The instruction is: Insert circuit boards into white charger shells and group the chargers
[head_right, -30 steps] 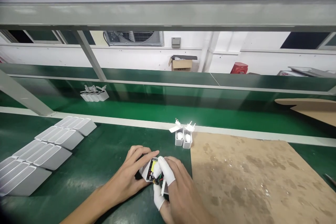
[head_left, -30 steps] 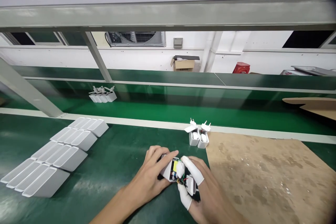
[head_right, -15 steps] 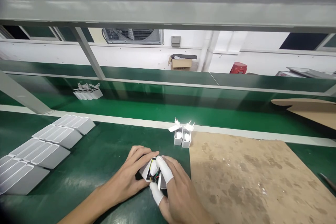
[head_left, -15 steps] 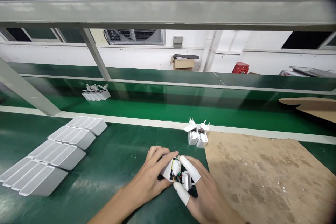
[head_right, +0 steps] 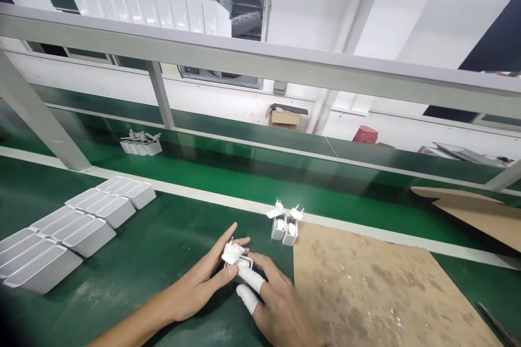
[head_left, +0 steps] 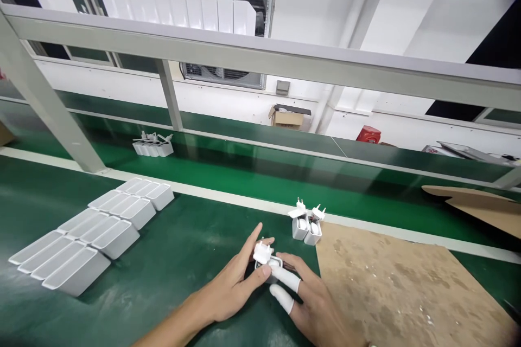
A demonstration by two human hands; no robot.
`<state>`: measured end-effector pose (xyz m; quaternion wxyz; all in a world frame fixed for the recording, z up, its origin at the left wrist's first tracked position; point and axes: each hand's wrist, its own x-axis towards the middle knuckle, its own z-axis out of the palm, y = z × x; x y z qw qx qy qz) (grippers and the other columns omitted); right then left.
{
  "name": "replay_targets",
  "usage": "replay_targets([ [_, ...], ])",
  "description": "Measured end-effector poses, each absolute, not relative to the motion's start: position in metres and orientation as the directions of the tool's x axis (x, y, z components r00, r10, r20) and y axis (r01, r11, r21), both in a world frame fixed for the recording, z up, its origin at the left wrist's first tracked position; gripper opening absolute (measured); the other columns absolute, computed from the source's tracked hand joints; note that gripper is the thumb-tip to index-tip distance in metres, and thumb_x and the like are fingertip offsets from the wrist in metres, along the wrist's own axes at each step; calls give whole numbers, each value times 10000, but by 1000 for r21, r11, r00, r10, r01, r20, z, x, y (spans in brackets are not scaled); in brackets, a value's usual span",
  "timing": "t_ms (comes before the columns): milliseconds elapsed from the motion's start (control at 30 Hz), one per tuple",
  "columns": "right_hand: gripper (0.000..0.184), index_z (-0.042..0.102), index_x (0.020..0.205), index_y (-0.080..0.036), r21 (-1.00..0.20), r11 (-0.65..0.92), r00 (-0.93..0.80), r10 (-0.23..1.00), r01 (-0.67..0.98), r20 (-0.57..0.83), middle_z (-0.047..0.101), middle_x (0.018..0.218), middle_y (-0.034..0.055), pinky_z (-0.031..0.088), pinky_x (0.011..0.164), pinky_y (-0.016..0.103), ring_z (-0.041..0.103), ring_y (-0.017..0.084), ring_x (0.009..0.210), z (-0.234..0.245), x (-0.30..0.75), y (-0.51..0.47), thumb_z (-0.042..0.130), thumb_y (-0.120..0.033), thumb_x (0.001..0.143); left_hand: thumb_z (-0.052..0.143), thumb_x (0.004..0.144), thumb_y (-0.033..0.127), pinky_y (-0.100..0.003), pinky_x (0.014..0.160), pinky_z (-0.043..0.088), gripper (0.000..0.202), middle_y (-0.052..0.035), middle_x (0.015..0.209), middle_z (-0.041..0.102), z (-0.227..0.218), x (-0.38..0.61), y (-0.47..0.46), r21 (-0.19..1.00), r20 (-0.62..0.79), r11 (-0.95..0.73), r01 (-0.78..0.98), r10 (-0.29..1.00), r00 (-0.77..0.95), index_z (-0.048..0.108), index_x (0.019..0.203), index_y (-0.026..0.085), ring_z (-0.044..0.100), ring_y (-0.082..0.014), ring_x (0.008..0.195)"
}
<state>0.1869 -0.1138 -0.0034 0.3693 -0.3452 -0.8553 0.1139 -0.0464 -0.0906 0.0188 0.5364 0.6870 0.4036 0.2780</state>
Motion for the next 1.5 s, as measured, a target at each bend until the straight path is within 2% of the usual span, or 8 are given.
replay_targets([
  [100, 499, 449, 1507, -287, -415, 743, -501, 664, 525, 555, 618, 1410, 123, 655, 946, 394, 702, 267, 1184, -5, 183, -109, 508, -129, 1038, 481, 1068, 598, -616, 1303, 173, 868, -64, 1742, 257, 20, -48, -94, 954, -36, -139, 264, 824, 565, -136, 1650, 410, 262, -303, 1594],
  [233, 528, 483, 1477, -288, -455, 759, -486, 649, 466, 586, 609, 1400, 111, 638, 968, 368, 694, 237, 1170, -1, 182, -104, 488, -52, 1004, 610, 994, 643, -635, 1299, 179, 1059, -78, 1763, 170, 15, -50, -94, 940, 46, -218, 263, 844, 535, -204, 1630, 408, 226, -328, 1604],
  [433, 435, 559, 1401, -236, -473, 771, -430, 633, 427, 644, 615, 1334, 134, 618, 937, 294, 674, 217, 1179, 17, 183, -102, 560, -61, 1002, 738, 903, 648, -623, 1266, 295, 1145, -118, 1721, 268, 10, -49, -92, 915, 192, -326, 240, 872, 450, -89, 1656, 399, 329, -374, 1552],
  [633, 394, 568, 1344, -216, -503, 730, -458, 683, 463, 569, 641, 1295, 157, 643, 900, 391, 692, 259, 1118, 3, 180, -102, 515, -48, 992, 599, 1037, 432, -601, 1136, 472, 765, -86, 1464, 541, 7, -42, -88, 875, 222, -351, 333, 903, 369, 104, 1620, 442, 582, -311, 1302],
  [900, 452, 560, 1370, -212, -494, 735, -414, 674, 464, 612, 618, 1330, 169, 644, 885, 364, 677, 260, 1164, 15, 187, -108, 531, -7, 968, 770, 889, 632, -580, 1143, 471, 1069, -127, 1586, 425, 7, -45, -88, 841, 353, -471, 268, 851, 389, 60, 1652, 394, 500, -368, 1386],
  [1100, 490, 483, 1465, -212, -490, 701, -432, 708, 518, 558, 634, 1341, 170, 651, 925, 410, 684, 274, 1174, -7, 188, -109, 511, -46, 1005, 582, 1035, 236, -437, 1061, 497, 671, -64, 1275, 596, 10, -38, -87, 794, 362, -488, 363, 859, 362, 242, 1601, 355, 609, -237, 1152],
  [1267, 424, 474, 1436, -200, -485, 691, -465, 721, 535, 514, 633, 1311, 174, 648, 939, 436, 676, 276, 1172, -7, 188, -110, 490, -78, 1030, 577, 1029, 204, -387, 974, 501, 436, -59, 1194, 575, 18, -39, -86, 773, 365, -511, 377, 843, 395, 450, 1432, 313, 573, -229, 1098],
  [1500, 438, 489, 1428, -230, -497, 666, -472, 745, 556, 471, 641, 1182, 125, 667, 834, 447, 695, 274, 1026, 5, 182, -106, 476, -84, 1016, 570, 1015, 176, -379, 946, 496, 368, -52, 1155, 562, 19, -40, -85, 771, 364, -515, 373, 839, 406, 484, 1349, 302, 573, -223, 1071],
])
